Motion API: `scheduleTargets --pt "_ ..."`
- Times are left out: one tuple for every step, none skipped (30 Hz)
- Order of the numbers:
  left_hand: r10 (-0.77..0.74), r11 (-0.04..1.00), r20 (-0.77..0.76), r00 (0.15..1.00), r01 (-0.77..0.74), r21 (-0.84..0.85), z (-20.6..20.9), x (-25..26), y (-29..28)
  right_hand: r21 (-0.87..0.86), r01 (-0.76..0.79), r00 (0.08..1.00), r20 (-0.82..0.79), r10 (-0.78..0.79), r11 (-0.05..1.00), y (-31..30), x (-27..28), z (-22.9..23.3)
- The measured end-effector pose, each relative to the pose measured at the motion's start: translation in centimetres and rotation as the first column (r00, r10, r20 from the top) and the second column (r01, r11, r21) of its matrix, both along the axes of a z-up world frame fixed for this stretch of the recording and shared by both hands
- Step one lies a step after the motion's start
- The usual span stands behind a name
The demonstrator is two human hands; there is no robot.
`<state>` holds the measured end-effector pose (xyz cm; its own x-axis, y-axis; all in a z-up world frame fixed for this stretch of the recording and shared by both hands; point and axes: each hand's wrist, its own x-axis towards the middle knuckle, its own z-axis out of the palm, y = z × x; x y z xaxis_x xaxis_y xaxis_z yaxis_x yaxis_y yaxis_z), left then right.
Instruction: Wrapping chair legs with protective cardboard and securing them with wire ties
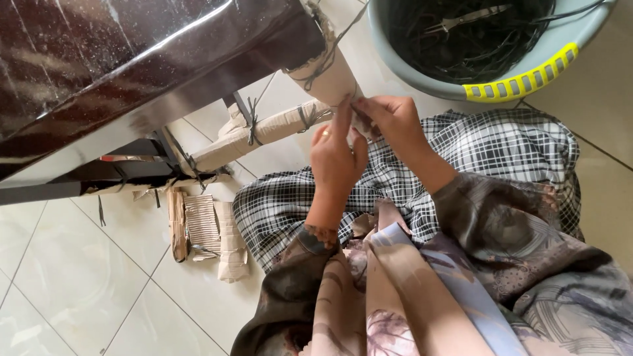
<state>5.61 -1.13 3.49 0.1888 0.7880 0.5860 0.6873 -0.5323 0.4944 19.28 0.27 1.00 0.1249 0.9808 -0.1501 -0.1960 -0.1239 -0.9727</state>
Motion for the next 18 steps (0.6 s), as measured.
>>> scheduleTargets --pt "-0.001 1.0 0.0 1.0 0.001 -0.002 -0.3 0.1 -0.2 -0.002 0.001 1.0 0.0 -0.001 1.0 -0.1 -0.3 1.7" --pt "0.001 1.0 -0.015 1.0 -0.001 -0.004 -0.6 0.3 -0.4 -0.038 0.0 0.999 -0.036 -0.002 0.999 -0.2 -0.5 3.3" --pt "0.001 1.0 -0.03 1.0 -0.001 -0.004 -0.8 0.5 -0.5 -0.071 0.0 0.997 -0.071 -0.005 0.997 -0.3 -0.8 5.0" --pt "0.0 1.0 -0.031 1.0 0.0 -0.004 -0.6 0.4 -0.5 -0.071 0.001 0.997 -0.072 -0.007 0.998 -0.1 -1.0 4.4" --pt "-0.014 0.999 0.037 0.999 0.015 -0.04 -0.4 0.4 -0.6 -0.102 0.021 0.994 -0.105 -0.032 0.995 0.1 -1.1 3.8" --pt "-0.025 0.997 0.104 0.994 0.033 -0.075 -0.2 0.3 -0.7 -0.134 0.039 0.989 -0.138 -0.058 0.99 0.3 -1.3 3.2" --pt "-0.024 0.997 0.104 0.994 0.032 -0.076 -0.2 0.3 -0.6 -0.135 0.039 0.989 -0.139 -0.057 0.99 0.5 -1.2 2.1" --pt "0.01 0.989 0.248 0.969 0.027 -0.147 -0.3 0.3 -0.5 -0.122 0.042 0.986 -0.154 -0.061 0.992 0.6 -1.2 1.0" --pt "0.055 0.976 0.385 0.921 0.033 -0.217 -0.3 0.3 -0.4 -0.11 0.047 0.984 -0.169 -0.065 0.993 0.8 -1.2 -0.1" --pt "0.055 0.975 0.384 0.922 0.033 -0.218 -0.7 0.0 -0.1 -0.111 0.047 0.983 -0.169 -0.066 0.993 0.9 -1.2 -0.1" --pt "0.102 0.958 0.448 0.888 0.033 -0.285 -1.1 -0.4 0.2 -0.129 0.015 0.971 -0.236 -0.045 0.992 0.9 -1.3 -0.2" --pt "0.154 0.936 0.506 0.849 0.039 -0.351 -1.5 -0.7 0.5 -0.144 -0.019 0.953 -0.302 -0.026 0.989 1.0 -1.4 -0.3" --pt "0.154 0.935 0.506 0.849 0.04 -0.352 -1.5 -0.7 0.8 -0.145 -0.018 0.953 -0.301 -0.026 0.989 1.0 -1.4 -0.5" --pt "0.165 0.935 0.507 0.846 0.028 -0.352 -1.5 -0.8 1.1 -0.165 -0.037 0.939 -0.344 -0.022 0.986 0.9 -1.4 -0.8" --pt "0.176 0.935 0.508 0.843 0.017 -0.354 -1.6 -0.8 1.4 -0.184 -0.056 0.923 -0.385 -0.02 0.981 0.9 -1.4 -1.0" --pt "0.177 0.935 0.509 0.843 0.018 -0.355 -1.4 -0.9 1.6 -0.185 -0.055 0.923 -0.384 -0.021 0.981 0.8 -1.3 -0.4" --pt "0.174 0.939 0.469 0.866 -0.003 -0.343 -1.2 -1.0 1.6 -0.192 -0.057 0.929 -0.369 -0.019 0.98 0.7 -1.2 0.2" --pt "0.172 0.944 0.428 0.887 -0.024 -0.33 -1.1 -1.1 1.7 -0.2 -0.058 0.935 -0.354 -0.017 0.978 0.6 -1.1 0.8"
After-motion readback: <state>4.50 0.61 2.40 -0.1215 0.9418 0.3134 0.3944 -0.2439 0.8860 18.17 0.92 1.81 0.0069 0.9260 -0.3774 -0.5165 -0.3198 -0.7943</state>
